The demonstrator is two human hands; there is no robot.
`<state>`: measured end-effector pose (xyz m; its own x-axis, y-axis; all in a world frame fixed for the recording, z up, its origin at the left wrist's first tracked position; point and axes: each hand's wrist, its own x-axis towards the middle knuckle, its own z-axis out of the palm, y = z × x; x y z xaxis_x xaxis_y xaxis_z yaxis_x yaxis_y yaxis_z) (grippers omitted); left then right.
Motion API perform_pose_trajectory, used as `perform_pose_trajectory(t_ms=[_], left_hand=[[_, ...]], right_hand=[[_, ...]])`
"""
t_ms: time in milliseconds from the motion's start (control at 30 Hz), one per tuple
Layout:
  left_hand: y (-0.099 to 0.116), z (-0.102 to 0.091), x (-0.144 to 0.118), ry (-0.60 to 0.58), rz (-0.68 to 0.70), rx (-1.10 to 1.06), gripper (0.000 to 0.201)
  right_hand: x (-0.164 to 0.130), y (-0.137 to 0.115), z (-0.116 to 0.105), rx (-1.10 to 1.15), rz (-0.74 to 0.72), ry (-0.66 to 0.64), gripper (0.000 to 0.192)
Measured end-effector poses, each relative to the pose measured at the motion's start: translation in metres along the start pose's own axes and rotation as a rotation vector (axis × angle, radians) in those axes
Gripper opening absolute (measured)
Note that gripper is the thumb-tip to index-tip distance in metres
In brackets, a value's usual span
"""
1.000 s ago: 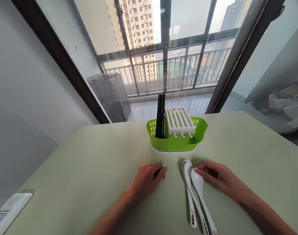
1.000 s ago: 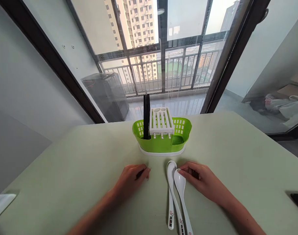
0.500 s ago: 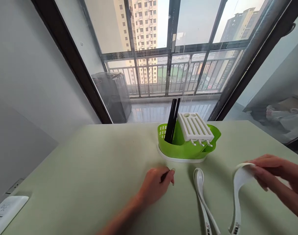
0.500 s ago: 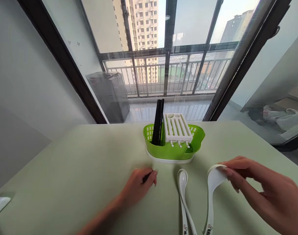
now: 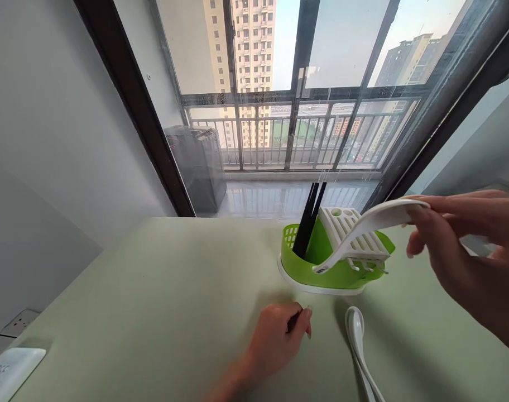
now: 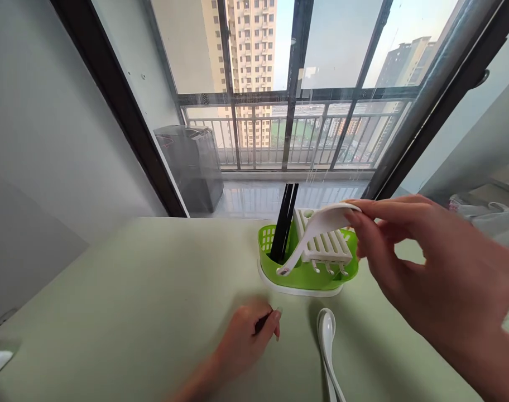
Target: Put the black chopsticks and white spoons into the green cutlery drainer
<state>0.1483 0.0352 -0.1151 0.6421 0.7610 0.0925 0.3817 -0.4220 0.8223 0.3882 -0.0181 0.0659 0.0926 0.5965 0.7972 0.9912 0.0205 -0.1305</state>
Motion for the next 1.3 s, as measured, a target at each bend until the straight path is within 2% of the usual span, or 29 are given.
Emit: perform_pose_trajectory(t_ms=[67, 133, 300, 400, 467, 567, 800, 1000, 1300], left_hand=[[0.0, 0.0, -0.001, -0.004, -0.001, -0.002, 0.049], [-0.001, 0.001, -0.001, -0.006, 0.005, -0.001, 0.048], [-0.003, 0.002, -0.002, -0.015, 0.001, 0.013, 0.048], [-0.005, 0.003, -0.003, -0.012, 0.014, 0.025, 0.048], [-0.006, 0.004, -0.003, -0.009, 0.03, 0.027, 0.048], [-0.006, 0.004, -0.004, -0.015, 0.034, 0.033, 0.047], [-0.006, 0.002, -0.004, -0.019, 0.042, 0.06, 0.045], [-0.007, 0.001, -0.004, -0.016, 0.038, 0.096, 0.044], [-0.006, 0.0, -0.003, -0.025, 0.039, 0.087, 0.044]], right_hand=[[0.005, -0.007, 0.009, -0.075, 0.049, 0.044, 0.041], [0.006, -0.008, 0.019, -0.126, 0.007, 0.061, 0.044], [-0.001, 0.002, 0.037, -0.148, -0.31, 0.1, 0.015], [-0.005, -0.001, 0.04, -0.052, -0.489, 0.082, 0.016], [-0.009, -0.006, 0.041, 0.023, -0.529, 0.017, 0.018], [-0.016, -0.011, 0.044, 0.049, -0.552, -0.033, 0.023], [-0.033, -0.014, 0.053, 0.054, -0.501, 0.027, 0.029], [-0.052, -0.02, 0.059, 0.073, -0.472, 0.011, 0.04], [-0.074, -0.017, 0.059, 0.11, -0.439, 0.03, 0.04]])
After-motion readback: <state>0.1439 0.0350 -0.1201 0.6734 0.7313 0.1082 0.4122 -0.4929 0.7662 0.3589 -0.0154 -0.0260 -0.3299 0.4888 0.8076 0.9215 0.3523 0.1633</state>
